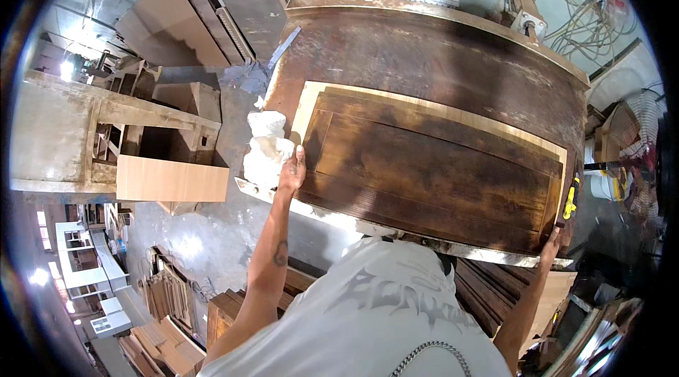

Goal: The person picks up finished wooden panels from a stack, places them one at a time on a workbench, wipes the surface of each panel with a cloth, and then places the cleaned panels into a new stack.

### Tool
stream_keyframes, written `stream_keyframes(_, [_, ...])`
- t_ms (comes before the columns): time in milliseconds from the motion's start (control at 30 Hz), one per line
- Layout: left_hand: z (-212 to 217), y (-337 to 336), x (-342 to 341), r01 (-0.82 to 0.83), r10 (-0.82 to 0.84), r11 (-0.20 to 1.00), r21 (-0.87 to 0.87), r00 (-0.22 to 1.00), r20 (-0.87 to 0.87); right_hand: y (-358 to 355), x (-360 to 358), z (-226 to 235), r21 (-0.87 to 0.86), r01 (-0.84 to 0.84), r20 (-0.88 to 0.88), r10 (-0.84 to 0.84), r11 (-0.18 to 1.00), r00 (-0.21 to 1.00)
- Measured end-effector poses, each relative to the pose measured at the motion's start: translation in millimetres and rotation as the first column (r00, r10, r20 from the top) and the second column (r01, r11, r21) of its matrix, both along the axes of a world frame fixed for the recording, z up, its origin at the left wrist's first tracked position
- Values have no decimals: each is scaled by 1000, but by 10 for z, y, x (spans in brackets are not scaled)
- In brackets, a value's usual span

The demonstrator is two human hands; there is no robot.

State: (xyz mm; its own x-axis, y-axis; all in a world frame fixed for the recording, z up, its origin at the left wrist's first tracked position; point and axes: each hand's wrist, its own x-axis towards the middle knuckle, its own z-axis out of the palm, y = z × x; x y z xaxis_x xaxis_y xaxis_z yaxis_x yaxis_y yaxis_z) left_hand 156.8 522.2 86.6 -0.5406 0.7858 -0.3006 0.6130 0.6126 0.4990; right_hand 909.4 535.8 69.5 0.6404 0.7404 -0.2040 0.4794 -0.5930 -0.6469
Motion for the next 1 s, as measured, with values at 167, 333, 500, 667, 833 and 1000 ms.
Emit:
stream_keyframes(167, [88,-139,-155,-43,38,999,10,952,302,62,-188,156,-27,-90,142,93,996,985])
stream_keyframes(333, [78,-369,-90,-88,75,993,78,985,153,-58,-267,249,-240,-52,230,109,969,967])
stream_keyframes(500, [7,-479,-318,-183,207,978,-98,811,548,-273,75,-62,30,-224,240,210,974,948])
stream_keyframes(667, [146,-471,-298,-215,144,976,-12,605,783,-225,299,-218,133,-173,90,162,976,983])
stream_keyframes(833, [-58,-426,-359,-237,125,971,43,646,753,78,97,-141,103,-152,130,138,983,982])
stream_keyframes(1000, [-137,-566,-472,-276,117,960,39,526,842,20,210,-197,-163,-42,247,82,986,965])
